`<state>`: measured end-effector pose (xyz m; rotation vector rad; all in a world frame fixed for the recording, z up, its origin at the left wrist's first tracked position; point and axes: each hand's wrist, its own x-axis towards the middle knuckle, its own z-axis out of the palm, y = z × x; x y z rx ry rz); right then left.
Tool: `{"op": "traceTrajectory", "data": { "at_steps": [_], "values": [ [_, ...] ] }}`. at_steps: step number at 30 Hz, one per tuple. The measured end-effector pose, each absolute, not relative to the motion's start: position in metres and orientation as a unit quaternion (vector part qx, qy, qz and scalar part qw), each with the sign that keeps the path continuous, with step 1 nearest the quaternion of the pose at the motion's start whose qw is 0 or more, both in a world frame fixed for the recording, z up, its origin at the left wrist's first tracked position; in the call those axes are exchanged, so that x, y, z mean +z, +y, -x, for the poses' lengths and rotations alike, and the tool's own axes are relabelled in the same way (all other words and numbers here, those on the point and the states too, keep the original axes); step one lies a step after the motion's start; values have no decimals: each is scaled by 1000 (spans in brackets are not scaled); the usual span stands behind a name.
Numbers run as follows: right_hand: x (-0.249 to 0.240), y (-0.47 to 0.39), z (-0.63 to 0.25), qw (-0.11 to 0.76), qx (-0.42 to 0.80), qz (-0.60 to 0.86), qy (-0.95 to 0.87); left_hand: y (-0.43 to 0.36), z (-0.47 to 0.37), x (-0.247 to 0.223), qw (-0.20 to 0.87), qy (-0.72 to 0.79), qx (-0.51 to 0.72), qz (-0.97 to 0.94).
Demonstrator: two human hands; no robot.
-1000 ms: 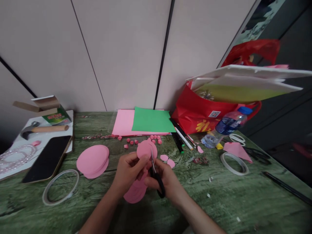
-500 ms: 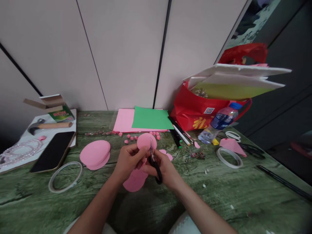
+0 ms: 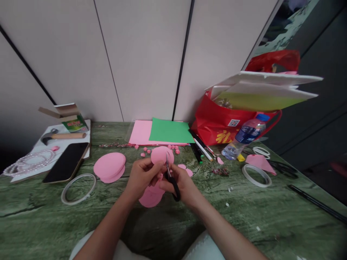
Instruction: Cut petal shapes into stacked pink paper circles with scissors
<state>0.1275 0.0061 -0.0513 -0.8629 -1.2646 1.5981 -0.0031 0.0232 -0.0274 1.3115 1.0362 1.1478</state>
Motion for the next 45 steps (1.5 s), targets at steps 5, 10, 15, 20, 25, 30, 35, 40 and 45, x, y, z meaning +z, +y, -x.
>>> {"op": "traceTrajectory", "data": {
  "at_steps": [5, 10, 15, 20, 25, 30, 35, 40, 45],
  "values": [
    [-50, 4, -129, 441, 644, 357, -514, 21, 7, -26, 524, 422, 486, -558],
    [-48, 2, -129, 432, 641, 377, -510, 20, 7, -25, 507, 427, 492, -565],
    [-49, 1, -130, 434, 625, 379, -527, 20, 9, -27, 502, 428, 500, -561],
    [-46, 1, -130, 431, 628, 382, -523, 21, 10, -26, 499, 432, 503, -559],
    [-46, 1, -130, 429, 632, 379, -522, 22, 10, -27, 498, 430, 514, -549],
    [-47, 1, -130, 423, 634, 391, -516, 22, 9, -26, 495, 424, 532, -540],
    [-45, 0, -129, 421, 634, 392, -517, 20, 8, -27, 465, 437, 499, -586],
    [-46, 0, -128, 421, 637, 383, -521, 19, 8, -28, 472, 439, 498, -580],
    [-49, 2, -128, 429, 641, 368, -519, 20, 8, -27, 486, 433, 496, -575]
  ]
}}
